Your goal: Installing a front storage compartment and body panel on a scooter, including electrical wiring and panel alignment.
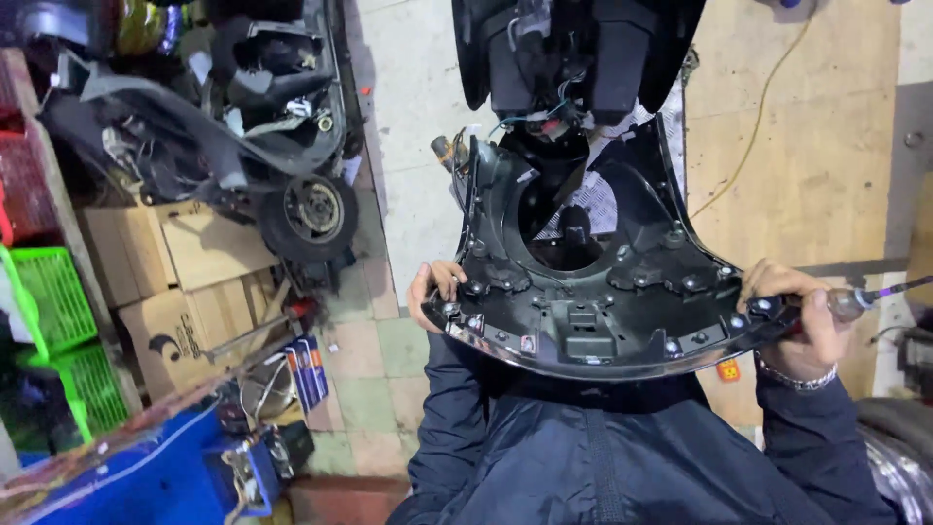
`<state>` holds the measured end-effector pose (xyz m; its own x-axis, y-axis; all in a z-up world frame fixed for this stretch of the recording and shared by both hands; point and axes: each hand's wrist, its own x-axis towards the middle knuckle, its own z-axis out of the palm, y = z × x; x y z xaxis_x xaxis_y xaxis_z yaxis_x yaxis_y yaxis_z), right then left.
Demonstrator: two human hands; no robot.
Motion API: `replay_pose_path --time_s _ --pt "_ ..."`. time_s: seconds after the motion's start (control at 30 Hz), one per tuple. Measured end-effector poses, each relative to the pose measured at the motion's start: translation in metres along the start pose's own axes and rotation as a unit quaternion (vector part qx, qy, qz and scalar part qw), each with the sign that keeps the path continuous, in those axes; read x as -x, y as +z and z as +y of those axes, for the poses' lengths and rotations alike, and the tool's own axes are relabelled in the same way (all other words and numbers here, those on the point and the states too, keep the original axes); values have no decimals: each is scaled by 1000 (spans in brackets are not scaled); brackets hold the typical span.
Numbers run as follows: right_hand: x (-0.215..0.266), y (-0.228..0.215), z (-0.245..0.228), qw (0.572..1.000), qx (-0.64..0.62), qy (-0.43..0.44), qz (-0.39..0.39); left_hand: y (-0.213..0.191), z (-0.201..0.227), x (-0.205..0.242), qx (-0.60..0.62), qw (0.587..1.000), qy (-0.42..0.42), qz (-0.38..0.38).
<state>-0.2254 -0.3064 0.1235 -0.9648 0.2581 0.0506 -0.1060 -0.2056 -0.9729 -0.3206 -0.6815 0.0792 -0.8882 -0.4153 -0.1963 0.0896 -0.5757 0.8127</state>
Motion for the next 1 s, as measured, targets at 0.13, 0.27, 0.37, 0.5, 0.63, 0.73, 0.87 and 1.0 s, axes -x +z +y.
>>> replay_pose_path --time_s 0.13,0.27,0.37,0.5,0.63,0.73,0.87,1.0 --pt "4 19 1 1000 -2 2 27 -9 -7 -33 -54 998 0 -27" --pt "12 31 -6 999 26 13 43 -15 -5 -66 -35 996 -59 -65" --pt "13 27 -3 986 143 -15 82 9 12 -88 -94 984 -109 -106" --pt "-35 17 -53 946 195 252 -65 -6 16 -96 -237 941 -61 -233" --pt "-134 47 -68 682 440 482 -331 -14 13 -98 -133 959 -104 -226" --pt "-189 115 -42 579 524 464 -418 -19 3 -100 -119 955 -130 -240" --pt "-212 156 80 706 540 324 -322 -31 -4 -111 -66 941 -91 -319" --pt "-200 160 139 762 498 373 -177 -13 32 -155 -292 808 -288 -423"
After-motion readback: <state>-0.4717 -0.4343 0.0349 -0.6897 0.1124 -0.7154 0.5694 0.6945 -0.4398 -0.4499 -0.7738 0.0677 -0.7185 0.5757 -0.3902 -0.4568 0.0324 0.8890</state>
